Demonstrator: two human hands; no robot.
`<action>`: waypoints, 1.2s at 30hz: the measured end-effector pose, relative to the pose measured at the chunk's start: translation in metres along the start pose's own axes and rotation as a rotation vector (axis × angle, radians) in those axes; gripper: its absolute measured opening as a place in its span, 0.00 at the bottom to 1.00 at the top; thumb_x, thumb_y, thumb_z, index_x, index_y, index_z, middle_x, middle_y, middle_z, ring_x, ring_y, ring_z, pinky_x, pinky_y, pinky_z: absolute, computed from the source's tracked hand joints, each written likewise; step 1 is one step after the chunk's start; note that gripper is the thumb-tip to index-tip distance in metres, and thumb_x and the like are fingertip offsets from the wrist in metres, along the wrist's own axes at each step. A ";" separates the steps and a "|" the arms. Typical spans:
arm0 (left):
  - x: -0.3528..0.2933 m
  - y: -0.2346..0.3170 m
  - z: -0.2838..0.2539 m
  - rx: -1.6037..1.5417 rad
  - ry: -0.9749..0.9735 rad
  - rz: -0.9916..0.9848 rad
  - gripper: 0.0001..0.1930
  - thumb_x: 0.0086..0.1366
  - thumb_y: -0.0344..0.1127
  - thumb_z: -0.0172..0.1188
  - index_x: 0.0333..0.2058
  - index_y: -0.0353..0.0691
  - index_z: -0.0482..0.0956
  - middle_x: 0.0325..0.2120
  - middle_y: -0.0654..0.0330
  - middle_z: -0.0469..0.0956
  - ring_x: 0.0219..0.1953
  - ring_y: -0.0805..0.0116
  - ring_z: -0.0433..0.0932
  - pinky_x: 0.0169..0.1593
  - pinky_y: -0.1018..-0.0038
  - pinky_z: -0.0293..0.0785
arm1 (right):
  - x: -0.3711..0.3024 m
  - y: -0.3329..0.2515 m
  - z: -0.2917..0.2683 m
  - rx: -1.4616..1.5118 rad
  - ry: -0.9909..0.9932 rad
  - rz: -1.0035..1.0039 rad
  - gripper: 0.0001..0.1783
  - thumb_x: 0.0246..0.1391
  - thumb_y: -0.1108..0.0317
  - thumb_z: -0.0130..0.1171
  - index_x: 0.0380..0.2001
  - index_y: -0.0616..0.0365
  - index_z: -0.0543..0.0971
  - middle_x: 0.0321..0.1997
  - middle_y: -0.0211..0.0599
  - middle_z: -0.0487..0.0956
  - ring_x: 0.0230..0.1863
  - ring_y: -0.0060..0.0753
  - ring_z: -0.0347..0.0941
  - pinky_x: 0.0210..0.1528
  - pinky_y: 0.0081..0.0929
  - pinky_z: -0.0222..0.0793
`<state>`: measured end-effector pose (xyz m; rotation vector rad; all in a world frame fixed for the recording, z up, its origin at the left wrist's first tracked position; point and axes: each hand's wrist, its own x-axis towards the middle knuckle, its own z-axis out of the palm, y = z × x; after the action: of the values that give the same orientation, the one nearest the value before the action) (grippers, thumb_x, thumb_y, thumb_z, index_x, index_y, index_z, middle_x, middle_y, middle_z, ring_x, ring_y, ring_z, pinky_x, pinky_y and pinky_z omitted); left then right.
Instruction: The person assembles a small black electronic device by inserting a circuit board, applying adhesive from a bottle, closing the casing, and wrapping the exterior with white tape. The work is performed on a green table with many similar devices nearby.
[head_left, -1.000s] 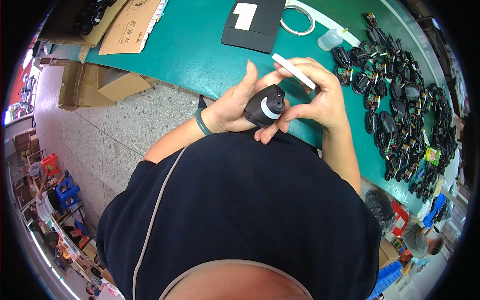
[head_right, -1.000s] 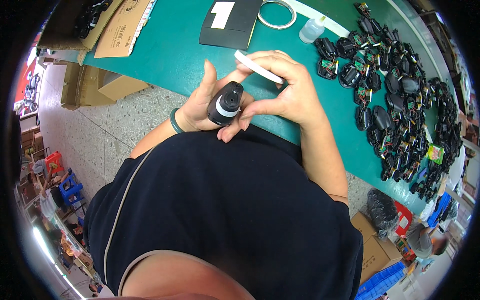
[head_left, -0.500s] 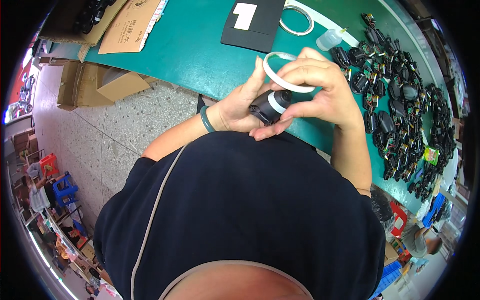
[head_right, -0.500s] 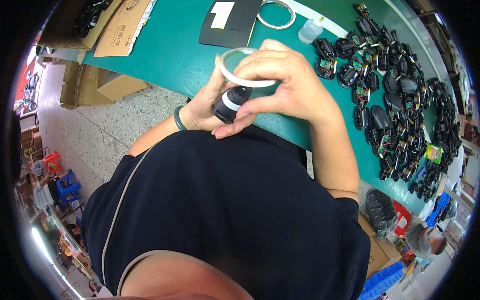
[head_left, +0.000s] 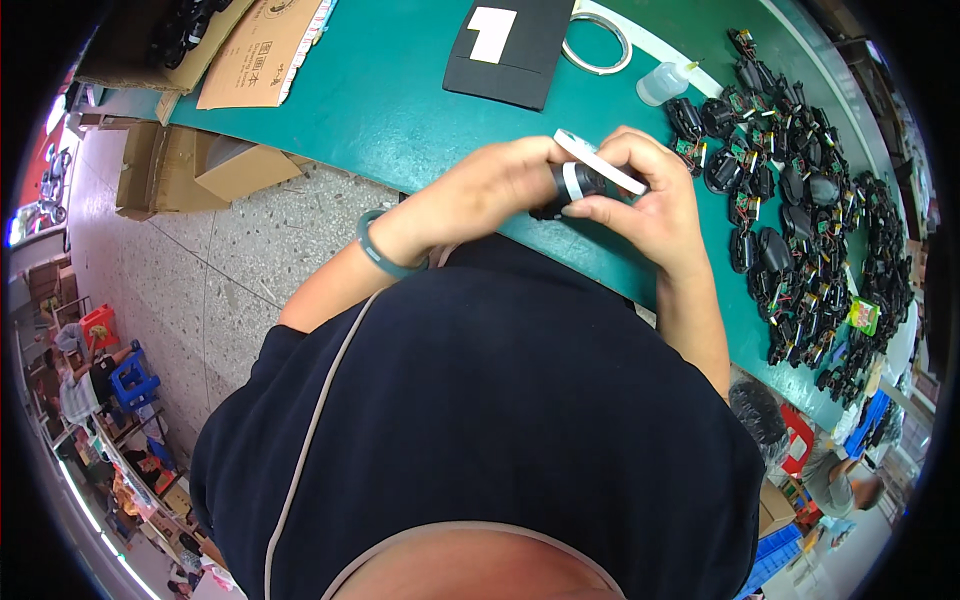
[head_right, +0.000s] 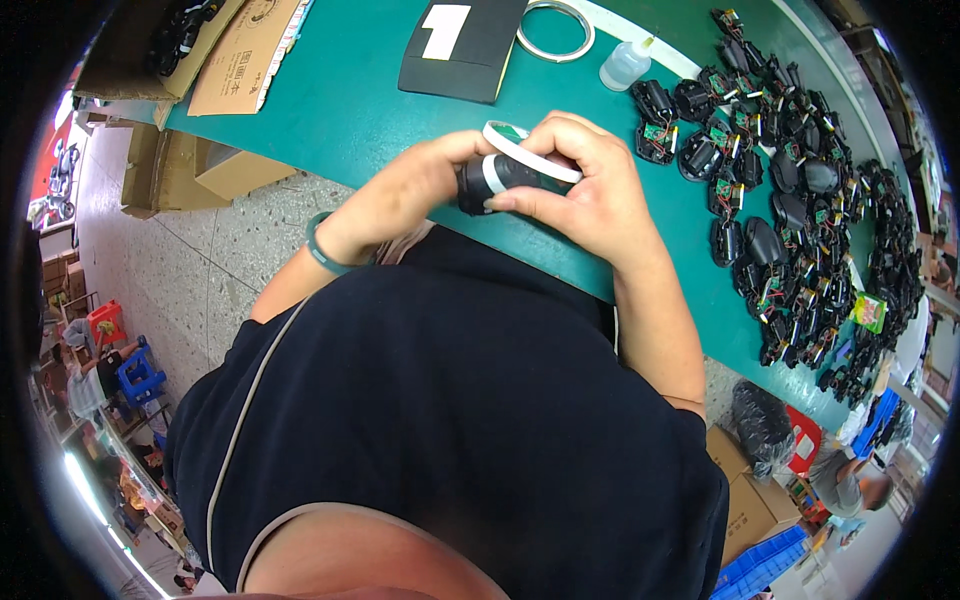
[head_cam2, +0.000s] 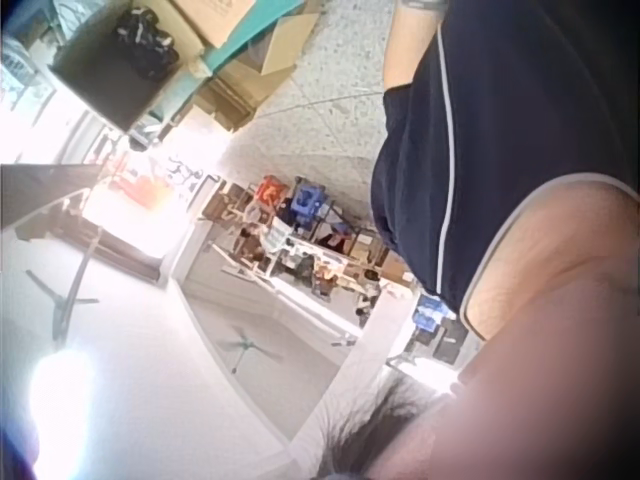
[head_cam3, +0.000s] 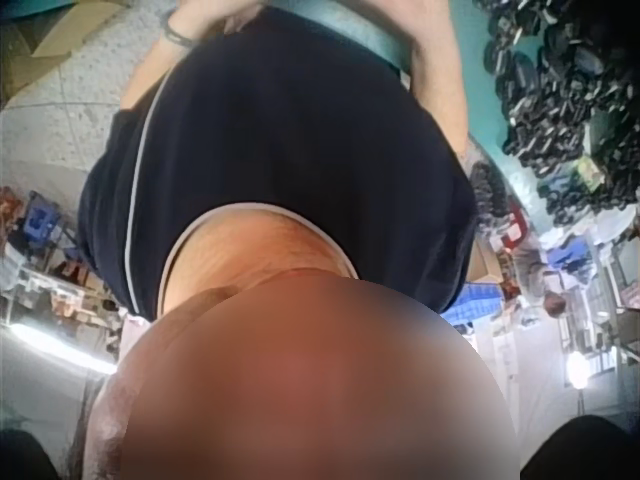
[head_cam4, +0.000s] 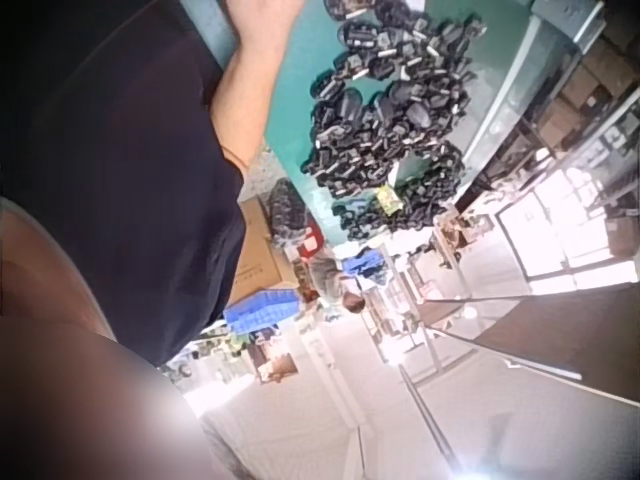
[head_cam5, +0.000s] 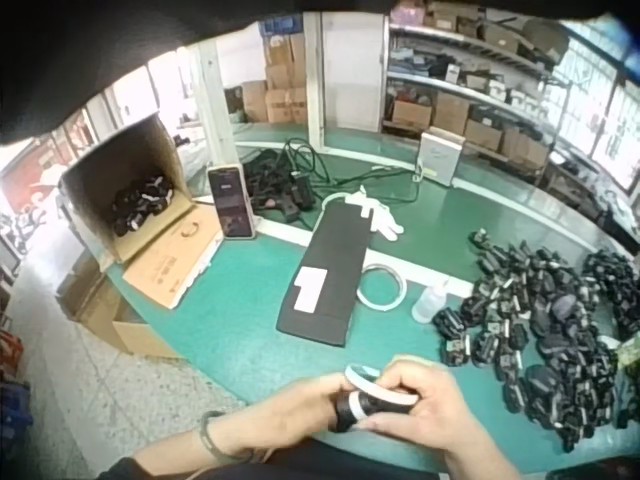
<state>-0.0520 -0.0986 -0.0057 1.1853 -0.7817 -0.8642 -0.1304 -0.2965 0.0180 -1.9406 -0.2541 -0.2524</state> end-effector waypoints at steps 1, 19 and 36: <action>0.000 0.006 0.001 0.177 0.007 0.058 0.22 0.65 0.47 0.58 0.49 0.35 0.72 0.36 0.56 0.78 0.37 0.71 0.75 0.41 0.73 0.71 | 0.000 -0.002 0.002 -0.014 0.000 0.019 0.17 0.32 0.68 0.76 0.26 0.58 0.77 0.24 0.29 0.74 0.26 0.25 0.69 0.29 0.21 0.62; -0.011 0.009 -0.018 -0.273 0.312 0.089 0.15 0.62 0.40 0.57 0.42 0.34 0.74 0.34 0.51 0.81 0.27 0.72 0.79 0.28 0.80 0.74 | -0.018 0.006 0.002 0.333 -0.049 0.163 0.13 0.59 0.67 0.52 0.43 0.62 0.77 0.40 0.34 0.76 0.44 0.27 0.71 0.48 0.23 0.64; -0.007 0.005 -0.014 -0.102 0.090 0.059 0.15 0.63 0.42 0.58 0.37 0.35 0.78 0.26 0.64 0.76 0.27 0.79 0.74 0.25 0.84 0.69 | -0.018 -0.007 0.018 0.098 0.243 0.046 0.10 0.54 0.73 0.62 0.39 0.61 0.75 0.23 0.26 0.78 0.26 0.18 0.73 0.33 0.16 0.68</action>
<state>-0.0422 -0.0859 -0.0039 1.0981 -0.6879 -0.7874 -0.1485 -0.2784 0.0128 -1.7964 -0.0606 -0.4338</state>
